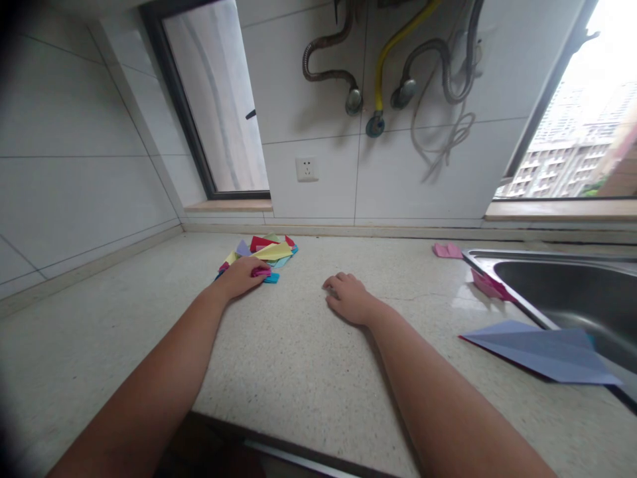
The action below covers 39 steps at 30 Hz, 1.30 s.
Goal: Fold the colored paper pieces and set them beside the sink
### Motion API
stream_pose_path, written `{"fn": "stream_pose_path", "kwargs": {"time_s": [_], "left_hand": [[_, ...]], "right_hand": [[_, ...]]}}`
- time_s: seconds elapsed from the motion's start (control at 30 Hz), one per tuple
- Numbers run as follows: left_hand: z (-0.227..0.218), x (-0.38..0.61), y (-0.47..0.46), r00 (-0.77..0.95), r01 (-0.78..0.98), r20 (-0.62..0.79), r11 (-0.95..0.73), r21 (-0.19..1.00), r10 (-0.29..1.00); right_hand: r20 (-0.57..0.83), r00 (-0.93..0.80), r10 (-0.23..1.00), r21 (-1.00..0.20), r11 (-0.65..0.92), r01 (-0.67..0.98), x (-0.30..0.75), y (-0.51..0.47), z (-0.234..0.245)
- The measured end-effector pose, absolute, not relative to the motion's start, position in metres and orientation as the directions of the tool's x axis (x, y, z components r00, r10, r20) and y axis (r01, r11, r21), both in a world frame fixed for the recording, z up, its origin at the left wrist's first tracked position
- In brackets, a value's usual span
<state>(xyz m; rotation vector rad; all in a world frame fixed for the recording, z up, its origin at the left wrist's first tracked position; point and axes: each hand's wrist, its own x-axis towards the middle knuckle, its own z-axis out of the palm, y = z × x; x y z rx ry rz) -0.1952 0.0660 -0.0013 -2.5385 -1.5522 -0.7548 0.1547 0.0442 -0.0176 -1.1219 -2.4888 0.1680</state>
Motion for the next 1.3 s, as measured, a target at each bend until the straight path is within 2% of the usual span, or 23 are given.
{"fn": "stream_pose_path", "kwargs": {"time_s": [0.17,0.27,0.47,0.63,0.73,0.9,1.07,1.17,1.3], "left_hand": [[0.009,-0.17,0.058,0.416,0.784,0.497,-0.577,0.227,0.761],[0.017,-0.146,0.05,0.466,0.728,0.529,-0.647,0.226,0.709],[0.026,-0.097,0.034,0.565,0.598,0.557,-0.767,0.232,0.609],[0.031,-0.07,0.021,0.616,0.53,0.567,-0.82,0.215,0.547],[0.032,-0.059,0.016,0.646,0.492,0.562,-0.845,0.211,0.516],[0.033,-0.051,0.011,0.667,0.472,0.54,-0.852,0.225,0.513],[0.031,-0.054,0.014,0.589,0.478,0.603,-0.834,0.277,0.538],[0.026,-0.058,0.02,0.472,0.476,0.662,-0.801,0.364,0.582],[0.021,-0.061,0.026,0.347,0.427,0.632,-0.717,0.551,0.693]], "right_hand": [[0.318,-0.6,0.734,-0.284,0.677,0.679,0.155,0.043,-0.016],[0.357,-0.571,0.739,-0.348,0.673,0.653,0.152,0.042,-0.015],[0.369,-0.384,0.847,-0.702,0.524,0.482,0.14,0.04,-0.012],[0.297,-0.32,0.899,-0.884,0.386,0.263,0.135,0.042,-0.01],[0.272,-0.364,0.891,-0.912,0.36,0.199,0.137,0.041,-0.007],[0.301,-0.405,0.863,-0.899,0.399,0.182,0.142,0.038,-0.004],[0.305,-0.37,0.878,-0.926,0.364,0.1,0.144,0.039,-0.002],[0.319,-0.312,0.895,-0.942,0.336,0.003,0.145,0.041,-0.001],[0.331,-0.245,0.912,-0.943,0.312,-0.113,0.144,0.042,-0.001]]}}
